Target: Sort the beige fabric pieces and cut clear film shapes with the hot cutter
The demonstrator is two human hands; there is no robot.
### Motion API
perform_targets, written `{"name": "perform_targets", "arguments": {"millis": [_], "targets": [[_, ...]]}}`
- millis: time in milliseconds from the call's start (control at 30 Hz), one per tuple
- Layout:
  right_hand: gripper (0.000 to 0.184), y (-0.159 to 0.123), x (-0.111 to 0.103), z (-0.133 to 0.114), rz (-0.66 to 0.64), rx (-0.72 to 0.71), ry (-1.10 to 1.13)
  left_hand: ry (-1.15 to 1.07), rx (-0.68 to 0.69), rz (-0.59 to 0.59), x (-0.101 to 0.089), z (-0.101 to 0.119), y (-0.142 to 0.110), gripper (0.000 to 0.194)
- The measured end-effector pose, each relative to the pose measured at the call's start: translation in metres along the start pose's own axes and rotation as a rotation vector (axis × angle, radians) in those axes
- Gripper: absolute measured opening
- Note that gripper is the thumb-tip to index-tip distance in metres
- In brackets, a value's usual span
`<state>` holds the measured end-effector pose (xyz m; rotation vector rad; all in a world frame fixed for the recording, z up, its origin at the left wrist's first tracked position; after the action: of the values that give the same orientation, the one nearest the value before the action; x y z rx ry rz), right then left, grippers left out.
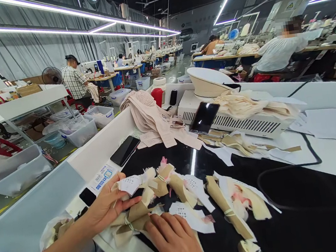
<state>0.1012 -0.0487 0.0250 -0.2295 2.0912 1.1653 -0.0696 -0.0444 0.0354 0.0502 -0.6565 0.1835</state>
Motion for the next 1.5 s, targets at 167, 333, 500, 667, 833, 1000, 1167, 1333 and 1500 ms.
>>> {"name": "perform_targets", "arguments": {"millis": [167, 333, 500, 667, 833, 1000, 1167, 1333, 1500], "targets": [[0.043, 0.005, -0.005, -0.001, -0.024, 0.042, 0.021, 0.428, 0.109, -0.099, -0.005, 0.008, 0.000, 0.033], [0.039, 0.014, -0.008, -0.007, -0.065, 0.086, 0.067, 1.029, 0.103, -0.416, -0.004, 0.001, -0.013, 0.056], [0.037, 0.018, -0.009, -0.008, -0.098, 0.088, 0.089, 1.305, 0.295, -0.649, 0.007, -0.007, -0.025, 0.064], [0.021, 0.007, -0.034, 0.022, -0.129, 0.147, 0.026, 1.235, 0.172, -0.508, -0.002, -0.006, -0.023, 0.059], [0.035, -0.015, -0.056, 0.055, -0.137, 0.310, -0.091, 1.136, 0.121, -0.306, -0.019, -0.002, -0.018, 0.045], [0.031, -0.023, -0.053, 0.050, -0.155, 0.253, -0.163, 1.078, 0.128, -0.235, -0.021, 0.000, -0.018, 0.036], [0.033, -0.025, -0.053, 0.039, -0.109, 0.209, -0.107, 1.149, 0.152, -0.290, -0.014, 0.002, -0.026, 0.040], [0.040, -0.021, -0.058, 0.030, -0.069, 0.198, -0.101, 1.202, 0.184, -0.313, -0.013, 0.001, -0.028, 0.041], [0.032, -0.013, -0.051, 0.001, -0.034, 0.107, -0.118, 1.119, 0.317, -0.296, -0.016, -0.007, -0.030, 0.039]]}}
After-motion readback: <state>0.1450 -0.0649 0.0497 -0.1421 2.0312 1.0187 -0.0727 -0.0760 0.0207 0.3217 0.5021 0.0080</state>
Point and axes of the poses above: each hand's wrist, its own y-axis towards the middle knuckle, its own x-axis out of the palm, z = x × y, the point moved 6 cm from there along y, towards the middle knuckle, and after that the axes turned 11 degrees about x, right-handed, at the moved point
